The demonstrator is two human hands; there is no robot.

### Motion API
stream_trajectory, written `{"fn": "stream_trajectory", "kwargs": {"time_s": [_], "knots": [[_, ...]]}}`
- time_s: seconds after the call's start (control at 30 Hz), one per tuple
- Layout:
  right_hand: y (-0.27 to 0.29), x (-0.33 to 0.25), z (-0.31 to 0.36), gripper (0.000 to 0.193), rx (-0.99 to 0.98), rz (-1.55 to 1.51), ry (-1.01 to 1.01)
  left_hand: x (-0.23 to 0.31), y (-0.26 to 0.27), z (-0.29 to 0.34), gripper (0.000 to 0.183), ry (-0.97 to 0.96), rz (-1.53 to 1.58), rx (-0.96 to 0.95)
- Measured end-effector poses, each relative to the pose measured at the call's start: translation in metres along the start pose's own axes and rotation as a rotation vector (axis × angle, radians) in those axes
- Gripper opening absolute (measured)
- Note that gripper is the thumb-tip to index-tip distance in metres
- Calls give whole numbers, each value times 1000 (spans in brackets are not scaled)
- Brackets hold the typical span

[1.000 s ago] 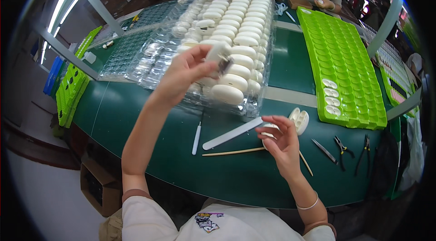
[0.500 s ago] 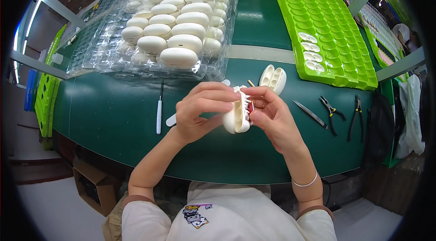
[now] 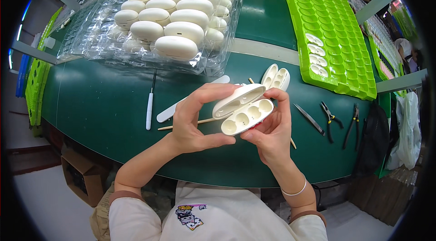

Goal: The person assembles white plastic electronic cases by opening them, inserting small red circuit boards into the bottom halves, and closing the lids. The person handles the cases one at a time, using a wooden stick to assist with placement, and places the finished units into a green tray.

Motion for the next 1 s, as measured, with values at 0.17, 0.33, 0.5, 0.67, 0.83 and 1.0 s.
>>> {"fn": "stream_trajectory", "kwargs": {"time_s": [0.17,0.33,0.5,0.67,0.83,1.0], "knots": [[2,5,3,56,-13,-91,-64,-1,3,2,68,69,58,41],[2,9,4,49,11,-147,-134,0,3,1,72,5,42,34],[-1,14,4,47,61,-213,-222,-1,3,2,70,-7,5,87],[1,19,5,46,84,-246,-285,-1,3,2,69,51,-48,114],[0,21,4,46,89,-254,-323,1,4,2,69,18,-105,108],[2,22,5,46,82,-224,-299,-1,4,0,70,5,-96,82]]}}
Point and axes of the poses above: each hand's wrist, its own z-axis away from the middle knuckle, its own y-axis out of the back of the hand, x = y × z, the point moved 4 cm from there along -z, towards the middle knuckle, and after that the axes turned 8 degrees about x, right-handed, at the moved point
